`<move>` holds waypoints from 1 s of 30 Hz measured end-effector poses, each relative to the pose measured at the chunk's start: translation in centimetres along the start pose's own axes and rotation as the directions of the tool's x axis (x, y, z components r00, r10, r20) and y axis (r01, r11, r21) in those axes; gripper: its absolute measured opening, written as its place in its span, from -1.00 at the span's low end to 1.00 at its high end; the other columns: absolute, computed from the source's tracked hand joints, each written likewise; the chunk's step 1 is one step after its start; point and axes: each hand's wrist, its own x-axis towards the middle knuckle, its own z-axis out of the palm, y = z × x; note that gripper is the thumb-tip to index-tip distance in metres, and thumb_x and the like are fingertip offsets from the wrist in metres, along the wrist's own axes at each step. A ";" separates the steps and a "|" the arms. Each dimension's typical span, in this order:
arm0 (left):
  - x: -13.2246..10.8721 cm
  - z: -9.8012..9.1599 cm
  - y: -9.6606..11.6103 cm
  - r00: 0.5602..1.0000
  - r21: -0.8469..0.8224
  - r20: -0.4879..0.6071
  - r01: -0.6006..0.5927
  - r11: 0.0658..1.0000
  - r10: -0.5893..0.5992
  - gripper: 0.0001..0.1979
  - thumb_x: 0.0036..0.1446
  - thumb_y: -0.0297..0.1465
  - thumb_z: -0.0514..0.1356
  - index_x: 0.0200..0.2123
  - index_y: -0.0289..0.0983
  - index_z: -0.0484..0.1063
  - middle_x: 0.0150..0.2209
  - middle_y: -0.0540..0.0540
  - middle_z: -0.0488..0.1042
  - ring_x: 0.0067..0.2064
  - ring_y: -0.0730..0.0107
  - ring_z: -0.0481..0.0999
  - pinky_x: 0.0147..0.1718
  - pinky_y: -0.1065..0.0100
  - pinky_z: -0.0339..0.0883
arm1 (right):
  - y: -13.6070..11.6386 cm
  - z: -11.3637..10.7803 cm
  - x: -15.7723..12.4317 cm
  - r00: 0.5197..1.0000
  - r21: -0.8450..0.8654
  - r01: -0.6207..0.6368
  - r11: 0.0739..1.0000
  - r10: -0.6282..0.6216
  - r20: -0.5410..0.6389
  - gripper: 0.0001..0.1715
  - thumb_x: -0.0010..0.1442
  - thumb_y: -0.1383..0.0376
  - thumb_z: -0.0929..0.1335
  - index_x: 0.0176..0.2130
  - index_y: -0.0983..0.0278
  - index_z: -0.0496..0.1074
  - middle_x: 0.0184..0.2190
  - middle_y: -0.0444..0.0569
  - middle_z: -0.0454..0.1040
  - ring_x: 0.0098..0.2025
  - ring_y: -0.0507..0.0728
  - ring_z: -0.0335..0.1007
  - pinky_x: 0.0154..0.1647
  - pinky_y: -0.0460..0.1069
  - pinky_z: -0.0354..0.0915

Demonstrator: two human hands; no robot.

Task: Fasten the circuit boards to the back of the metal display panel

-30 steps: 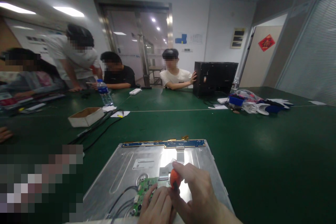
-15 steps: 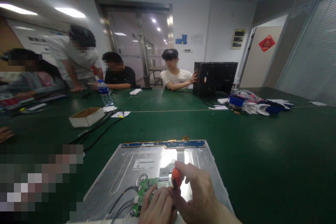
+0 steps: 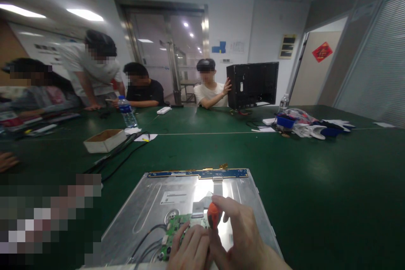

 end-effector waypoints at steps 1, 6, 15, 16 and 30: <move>0.0 0.0 0.0 1.000 0.005 0.001 -0.002 1.000 0.002 -0.79 0.35 -0.53 0.02 -0.32 -0.21 0.37 -0.39 0.02 0.51 -0.29 0.33 0.55 0.09 0.21 0.24 | 0.1 0.0 -0.1 1.000 -0.012 -0.002 1.000 0.002 -0.009 -0.48 0.19 0.46 0.26 0.15 0.34 0.21 -0.33 0.03 0.56 -0.43 0.13 0.55 -0.44 -0.03 0.51; 0.1 -0.1 0.0 1.000 0.040 -0.001 -0.012 0.999 0.012 -0.80 0.33 -0.54 0.05 -0.34 -0.21 0.35 -0.40 0.04 0.49 -0.30 0.34 0.54 0.09 0.22 0.24 | 0.2 0.4 -0.2 0.999 -0.015 -0.016 1.000 0.016 -0.034 -0.50 0.20 0.45 0.27 0.14 0.35 0.23 -0.31 0.04 0.55 -0.45 0.11 0.53 -0.48 -0.04 0.50; 0.1 -0.2 0.1 1.000 0.017 0.005 0.006 1.000 -0.006 -0.82 0.35 -0.53 0.04 -0.30 -0.22 0.36 -0.37 0.03 0.50 -0.29 0.34 0.55 0.11 0.22 0.23 | 0.0 0.1 -0.1 0.998 -0.149 0.014 0.989 -0.024 -0.063 -0.58 0.24 0.39 0.28 0.10 0.33 0.29 -0.28 0.08 0.60 -0.36 0.17 0.61 -0.39 -0.01 0.54; 0.1 -0.3 0.1 1.000 0.016 0.006 0.008 1.000 -0.008 -0.82 0.35 -0.53 0.04 -0.30 -0.22 0.36 -0.37 0.03 0.50 -0.29 0.34 0.55 0.11 0.22 0.23 | 0.0 0.1 -0.1 0.998 -0.141 0.011 0.990 -0.020 -0.057 -0.57 0.23 0.39 0.28 0.10 0.33 0.29 -0.29 0.07 0.60 -0.36 0.17 0.61 -0.39 -0.01 0.54; 0.0 -0.2 0.0 1.000 -0.040 -0.001 0.017 0.999 -0.017 -0.80 0.38 -0.52 0.02 -0.28 -0.22 0.38 -0.38 0.02 0.51 -0.29 0.32 0.55 0.10 0.20 0.23 | 0.0 0.0 0.0 1.000 -0.067 -0.002 0.998 0.001 -0.026 -0.46 0.16 0.46 0.28 0.14 0.31 0.25 -0.30 0.03 0.60 -0.38 0.14 0.59 -0.39 -0.04 0.53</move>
